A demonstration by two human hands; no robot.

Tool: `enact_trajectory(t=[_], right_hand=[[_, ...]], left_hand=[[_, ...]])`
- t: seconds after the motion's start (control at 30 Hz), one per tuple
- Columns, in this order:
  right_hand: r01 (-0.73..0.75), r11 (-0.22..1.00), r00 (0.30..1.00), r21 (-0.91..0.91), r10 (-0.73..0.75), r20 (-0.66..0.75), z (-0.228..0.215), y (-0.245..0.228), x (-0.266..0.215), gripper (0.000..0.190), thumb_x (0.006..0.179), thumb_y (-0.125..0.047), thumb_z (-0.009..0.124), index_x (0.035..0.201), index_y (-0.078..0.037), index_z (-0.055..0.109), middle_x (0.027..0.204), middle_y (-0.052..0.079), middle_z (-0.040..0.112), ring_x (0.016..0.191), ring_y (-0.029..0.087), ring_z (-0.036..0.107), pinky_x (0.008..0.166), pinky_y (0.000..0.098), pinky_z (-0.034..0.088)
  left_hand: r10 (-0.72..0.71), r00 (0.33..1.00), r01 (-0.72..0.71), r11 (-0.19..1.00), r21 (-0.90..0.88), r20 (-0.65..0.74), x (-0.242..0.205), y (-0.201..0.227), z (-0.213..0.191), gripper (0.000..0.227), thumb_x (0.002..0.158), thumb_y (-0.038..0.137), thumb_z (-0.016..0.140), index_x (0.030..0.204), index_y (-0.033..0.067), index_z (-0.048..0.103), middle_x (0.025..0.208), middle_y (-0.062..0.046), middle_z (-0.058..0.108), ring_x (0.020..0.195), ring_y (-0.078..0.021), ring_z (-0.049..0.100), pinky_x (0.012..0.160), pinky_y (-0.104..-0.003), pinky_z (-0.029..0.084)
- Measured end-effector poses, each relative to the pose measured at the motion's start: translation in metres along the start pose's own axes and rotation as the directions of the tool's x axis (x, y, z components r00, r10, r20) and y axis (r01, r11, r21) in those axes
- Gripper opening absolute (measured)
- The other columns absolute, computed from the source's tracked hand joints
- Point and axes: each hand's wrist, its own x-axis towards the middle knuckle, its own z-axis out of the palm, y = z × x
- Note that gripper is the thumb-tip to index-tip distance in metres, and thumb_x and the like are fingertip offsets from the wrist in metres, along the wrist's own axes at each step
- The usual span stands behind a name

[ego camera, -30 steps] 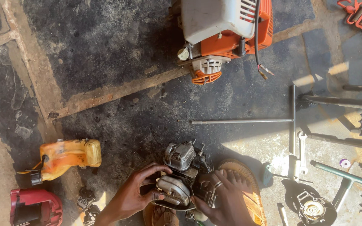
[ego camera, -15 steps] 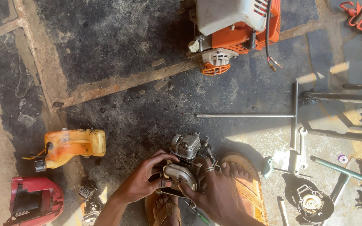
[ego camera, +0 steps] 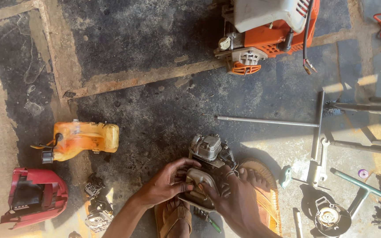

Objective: The person assembles a small engine by attaching a metal cover and tightening bolts with a T-wrench. They then attach a carburetor to the engine block and secure it by hand.

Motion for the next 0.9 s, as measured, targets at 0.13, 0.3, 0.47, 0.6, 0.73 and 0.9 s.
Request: enact_trajectory(t=[0.13,0.3,0.47,0.6,0.73,0.9], right_hand=[[-0.020,0.998,0.998,0.062,0.024,-0.059,-0.001,-0.002,-0.009,0.055,0.077,-0.035,0.083,0.123,-0.010,0.066,0.086,0.011,0.082,0.076,0.022,0.080,0.085,0.0382,0.058],[0.267,0.961,0.939,0.077,-0.242,-0.245,0.014,0.017,-0.013,0.055,0.070,-0.034,0.096,0.109,-0.005,0.071,0.096,0.011,0.080,0.091,0.025,0.078,0.089,0.0427,0.056],[0.070,0.982,0.985,0.174,-0.040,-0.168,0.013,0.013,-0.008,0.061,0.058,-0.032,0.097,0.105,-0.007,0.068,0.095,0.010,0.080,0.084,0.021,0.081,0.082,0.0359,0.064],[-0.076,0.994,0.994,0.077,0.082,-0.077,0.008,0.000,-0.006,0.060,0.061,-0.039,0.101,0.103,-0.010,0.070,0.090,0.008,0.079,0.082,0.019,0.080,0.080,0.0341,0.064],[0.011,0.997,0.991,0.072,-0.002,-0.134,0.010,0.004,-0.004,0.053,0.061,-0.038,0.096,0.098,-0.010,0.072,0.086,0.005,0.078,0.077,0.016,0.081,0.072,0.0320,0.067],[0.088,0.993,0.981,0.082,-0.072,-0.180,0.013,0.009,0.005,0.056,0.063,-0.037,0.095,0.105,-0.008,0.070,0.098,0.006,0.074,0.082,0.018,0.079,0.074,0.0356,0.065]], left_hand=[[0.088,0.996,-0.089,0.994,-0.064,-0.010,-0.005,0.000,0.001,0.063,0.077,0.015,0.085,0.133,0.0045,0.057,0.126,-0.014,0.070,0.122,-0.0280,0.067,0.112,-0.048,0.056],[0.155,0.987,-0.148,0.979,0.140,-0.040,-0.018,0.002,0.004,0.054,0.080,-0.001,0.080,0.131,0.0033,0.062,0.120,-0.015,0.071,0.120,-0.0279,0.071,0.113,-0.046,0.050],[0.185,0.976,-0.128,0.916,0.380,-0.116,-0.022,0.010,0.006,0.053,0.078,-0.010,0.071,0.128,0.0055,0.064,0.130,-0.012,0.070,0.128,-0.0275,0.066,0.114,-0.045,0.045],[0.149,0.979,-0.063,0.874,0.482,-0.142,-0.025,0.022,0.008,0.057,0.079,-0.014,0.066,0.133,0.0067,0.062,0.138,-0.013,0.066,0.134,-0.0294,0.059,0.119,-0.047,0.041],[0.046,0.994,-0.002,0.913,0.407,-0.097,-0.018,0.034,0.007,0.056,0.082,-0.012,0.062,0.134,0.0075,0.060,0.130,-0.012,0.071,0.128,-0.0281,0.067,0.115,-0.043,0.046],[0.087,0.994,-0.061,0.939,0.337,-0.061,-0.004,0.043,0.005,0.052,0.080,-0.017,0.061,0.128,0.0032,0.060,0.131,-0.009,0.060,0.130,-0.0266,0.064,0.111,-0.039,0.048]])
